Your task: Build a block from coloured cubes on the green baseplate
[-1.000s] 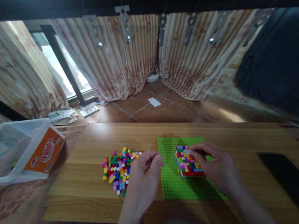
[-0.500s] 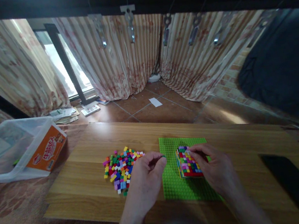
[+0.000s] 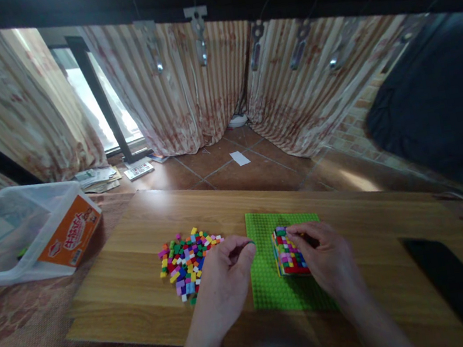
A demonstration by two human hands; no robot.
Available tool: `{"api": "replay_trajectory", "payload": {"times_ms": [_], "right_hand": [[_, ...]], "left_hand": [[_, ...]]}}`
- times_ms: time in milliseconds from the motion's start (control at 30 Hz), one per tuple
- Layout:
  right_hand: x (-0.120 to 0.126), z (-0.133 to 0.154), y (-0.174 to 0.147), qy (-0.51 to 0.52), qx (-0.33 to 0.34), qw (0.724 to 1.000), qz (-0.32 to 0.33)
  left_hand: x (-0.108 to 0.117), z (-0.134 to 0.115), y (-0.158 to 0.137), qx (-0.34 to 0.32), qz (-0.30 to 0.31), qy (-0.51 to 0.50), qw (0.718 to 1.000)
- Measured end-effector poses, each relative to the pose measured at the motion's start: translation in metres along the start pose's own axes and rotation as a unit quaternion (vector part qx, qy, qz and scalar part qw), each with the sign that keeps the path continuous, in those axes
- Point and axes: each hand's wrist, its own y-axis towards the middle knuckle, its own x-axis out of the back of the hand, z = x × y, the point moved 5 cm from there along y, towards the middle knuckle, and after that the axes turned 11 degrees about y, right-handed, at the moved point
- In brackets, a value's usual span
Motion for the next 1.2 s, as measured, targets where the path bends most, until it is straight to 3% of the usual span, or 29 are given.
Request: {"api": "replay_trajectory", "payload": {"times_ms": [333,767,1200], "right_hand": [[0.004,-0.010,-0.001,-0.012,-0.045,0.999,-0.017],[0.011,-0.013,0.007,-0.006,-0.049,0.998,-0.038],[-0.004,-0.026,0.014,-0.008,-0.084,0.996,0.042]], "left_hand": [[0.001,0.002,0.000,0.008,-0.009,-0.002,1.000],[0.000,0.002,-0.001,0.004,-0.006,0.028,1.000],[0.001,0.001,-0.001,-0.009,-0.006,0.055,0.998]]}}
